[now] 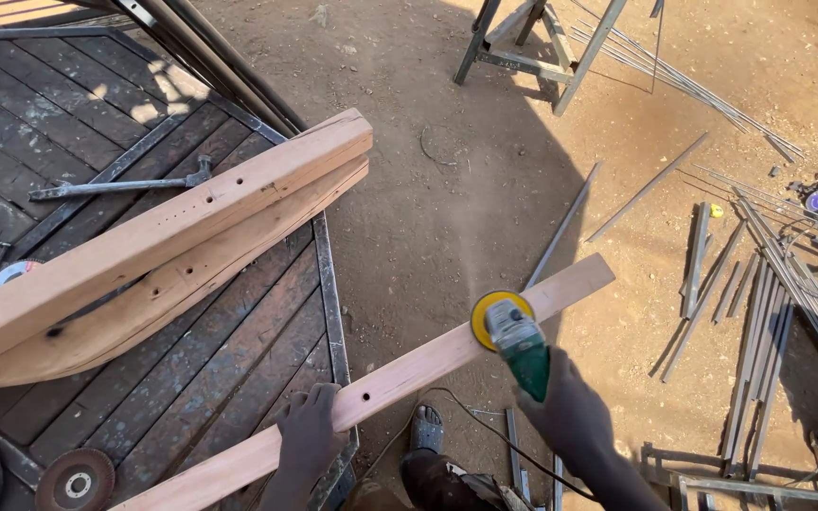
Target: Sanding a curved wooden piece using an angle grinder
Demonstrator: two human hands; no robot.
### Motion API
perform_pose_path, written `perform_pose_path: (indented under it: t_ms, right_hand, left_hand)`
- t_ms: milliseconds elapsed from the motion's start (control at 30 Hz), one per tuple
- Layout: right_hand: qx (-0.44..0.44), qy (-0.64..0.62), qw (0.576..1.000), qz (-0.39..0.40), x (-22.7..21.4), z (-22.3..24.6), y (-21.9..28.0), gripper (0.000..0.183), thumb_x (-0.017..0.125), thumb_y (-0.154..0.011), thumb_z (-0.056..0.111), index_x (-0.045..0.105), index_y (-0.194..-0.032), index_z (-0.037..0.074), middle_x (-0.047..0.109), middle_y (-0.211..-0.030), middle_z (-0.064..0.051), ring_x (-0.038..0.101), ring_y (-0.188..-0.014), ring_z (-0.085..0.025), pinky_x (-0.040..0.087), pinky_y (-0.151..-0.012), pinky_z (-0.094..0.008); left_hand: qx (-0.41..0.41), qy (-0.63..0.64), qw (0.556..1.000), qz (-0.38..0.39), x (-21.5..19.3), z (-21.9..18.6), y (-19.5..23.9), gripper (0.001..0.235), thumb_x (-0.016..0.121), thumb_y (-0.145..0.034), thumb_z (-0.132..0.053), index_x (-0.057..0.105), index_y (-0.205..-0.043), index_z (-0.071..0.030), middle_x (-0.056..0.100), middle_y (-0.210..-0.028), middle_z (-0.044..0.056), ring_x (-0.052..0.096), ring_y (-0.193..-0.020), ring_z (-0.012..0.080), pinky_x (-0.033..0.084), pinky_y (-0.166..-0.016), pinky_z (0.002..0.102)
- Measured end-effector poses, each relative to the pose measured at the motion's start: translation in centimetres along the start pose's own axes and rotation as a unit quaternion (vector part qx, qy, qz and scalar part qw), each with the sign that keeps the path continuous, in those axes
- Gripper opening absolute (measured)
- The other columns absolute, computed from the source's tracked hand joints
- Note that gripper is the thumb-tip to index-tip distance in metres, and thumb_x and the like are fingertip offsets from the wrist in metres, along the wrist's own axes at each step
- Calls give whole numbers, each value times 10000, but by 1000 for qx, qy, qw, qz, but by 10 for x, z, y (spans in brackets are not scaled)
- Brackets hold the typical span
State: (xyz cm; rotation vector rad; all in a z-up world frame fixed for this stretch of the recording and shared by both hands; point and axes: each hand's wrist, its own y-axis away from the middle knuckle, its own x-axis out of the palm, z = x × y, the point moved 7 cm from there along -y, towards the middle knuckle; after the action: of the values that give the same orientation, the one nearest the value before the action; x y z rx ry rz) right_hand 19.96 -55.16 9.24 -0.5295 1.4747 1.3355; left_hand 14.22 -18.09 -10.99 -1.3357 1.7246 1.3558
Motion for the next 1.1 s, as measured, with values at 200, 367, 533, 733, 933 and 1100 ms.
perform_pose_path:
  t_ms: [200,367,533,733,933,1100]
  right_hand:
    - [-155,94,978,106,69,60,52,831,759,-778,544,362,-1449,257,569,-1371,5,713,-1022,-378,572,-812,-565]
    - [-64,65,994,68,41,19,36,735,733,-783,582,411,-1371,281,657,-1289,-40,725,-994,-407,560,-797,-562]
    - [87,26,996,7,9,-44,8,703,698,-818,575,431,-1367,227,731,-1165,-136,719,-1016,-422,530,-805,-521]
    - [99,-57,993,-11,48,-58,-7,649,707,-825,520,453,-1262,113,738,-1071,-239,701,-975,-489,509,-761,-546]
    - [-61,-21,994,93,80,25,29,731,753,-779,508,400,-1369,260,633,-1319,-35,745,-948,-392,573,-753,-568]
    - [-149,16,983,103,69,33,14,781,753,-807,525,389,-1431,228,614,-1311,-55,698,-1023,-409,562,-800,-590]
  left_hand:
    - [0,8,1000,-13,-3,-8,5,753,863,-616,-302,554,-1302,-323,602,-1250,-58,567,-1160,304,414,-1014,529]
    - [15,-21,999,-33,2,-11,4,698,851,-605,-338,556,-1236,-312,609,-1195,-54,578,-1129,295,427,-982,515]
    - [8,-43,999,-15,8,-15,1,731,869,-638,-337,512,-1274,-295,551,-1232,-22,537,-1139,295,423,-997,528]
    - [12,-138,989,-46,13,-17,-1,783,886,-665,-479,469,-1288,-254,521,-1277,14,529,-1127,299,474,-923,536]
    - [-10,-125,992,-33,9,-11,-5,751,852,-633,-419,474,-1269,-289,494,-1253,19,537,-1100,333,538,-822,571]
    - [-73,-102,990,60,12,-5,-9,684,809,-655,-358,471,-1247,-301,494,-1263,-19,515,-1170,290,474,-929,532]
